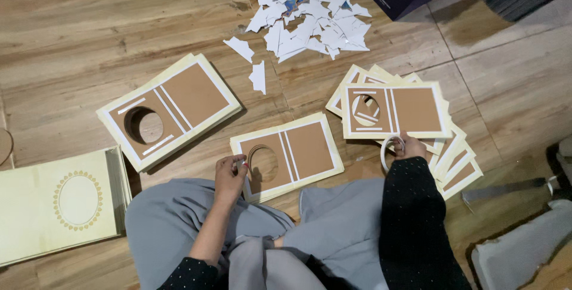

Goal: The person sits on the floor and assembles paper crafts by applying adhesive tape to the edges of rectangular cardboard pieces. They handle stacks of pre-cut cardboard and a roll of tape, securing the pieces together.

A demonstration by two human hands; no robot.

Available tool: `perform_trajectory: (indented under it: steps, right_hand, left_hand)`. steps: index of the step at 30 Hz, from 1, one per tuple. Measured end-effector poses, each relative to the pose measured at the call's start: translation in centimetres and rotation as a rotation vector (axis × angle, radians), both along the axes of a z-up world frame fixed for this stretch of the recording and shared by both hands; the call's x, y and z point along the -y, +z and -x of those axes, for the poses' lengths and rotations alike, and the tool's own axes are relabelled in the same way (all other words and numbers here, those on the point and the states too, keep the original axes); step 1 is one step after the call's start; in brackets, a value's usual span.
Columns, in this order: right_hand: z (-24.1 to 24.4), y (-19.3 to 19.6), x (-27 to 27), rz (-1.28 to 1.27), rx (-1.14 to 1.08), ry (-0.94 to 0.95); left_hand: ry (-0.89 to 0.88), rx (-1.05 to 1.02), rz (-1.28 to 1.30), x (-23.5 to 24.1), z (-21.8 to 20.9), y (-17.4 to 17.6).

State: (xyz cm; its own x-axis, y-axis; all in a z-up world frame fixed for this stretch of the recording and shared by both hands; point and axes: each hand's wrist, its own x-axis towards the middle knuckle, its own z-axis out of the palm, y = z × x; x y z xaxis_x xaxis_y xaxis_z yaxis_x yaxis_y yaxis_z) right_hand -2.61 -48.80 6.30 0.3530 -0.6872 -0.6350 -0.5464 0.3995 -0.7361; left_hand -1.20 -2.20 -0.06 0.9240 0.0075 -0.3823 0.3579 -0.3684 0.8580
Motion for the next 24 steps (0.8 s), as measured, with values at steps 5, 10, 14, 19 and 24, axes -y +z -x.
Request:
perform_trajectory:
  steps: [5,10,14,19,24]
  right_hand:
    - [1.4,4.9,-0.3,-0.274,0.028,0.278]
    - [3.2,3.2,2.0,-0.265,0.088,0.351]
    - [3.7,0.4,3.4,-0.243,0.168,0.399]
    - [3.3,1.9,2.3,0.089,0.178,0.424]
    - [3.6,1.1,4.7,1.341,-0.207,1.091]
  left_hand:
    - [-0.34,0.419,-0.514,6.3,0.0,11.7]
    - [-0.865,0.547,-0.558,21.9,-1.5,9.1]
    - [-0.525,1.329,-0.637,31.1,-2.0,6.9]
    - [-0.492,1.551,-0.66,34.0,-4.6,6.8]
    - [-0.49,1.657,-0.692,33.2,-5.0,8.4]
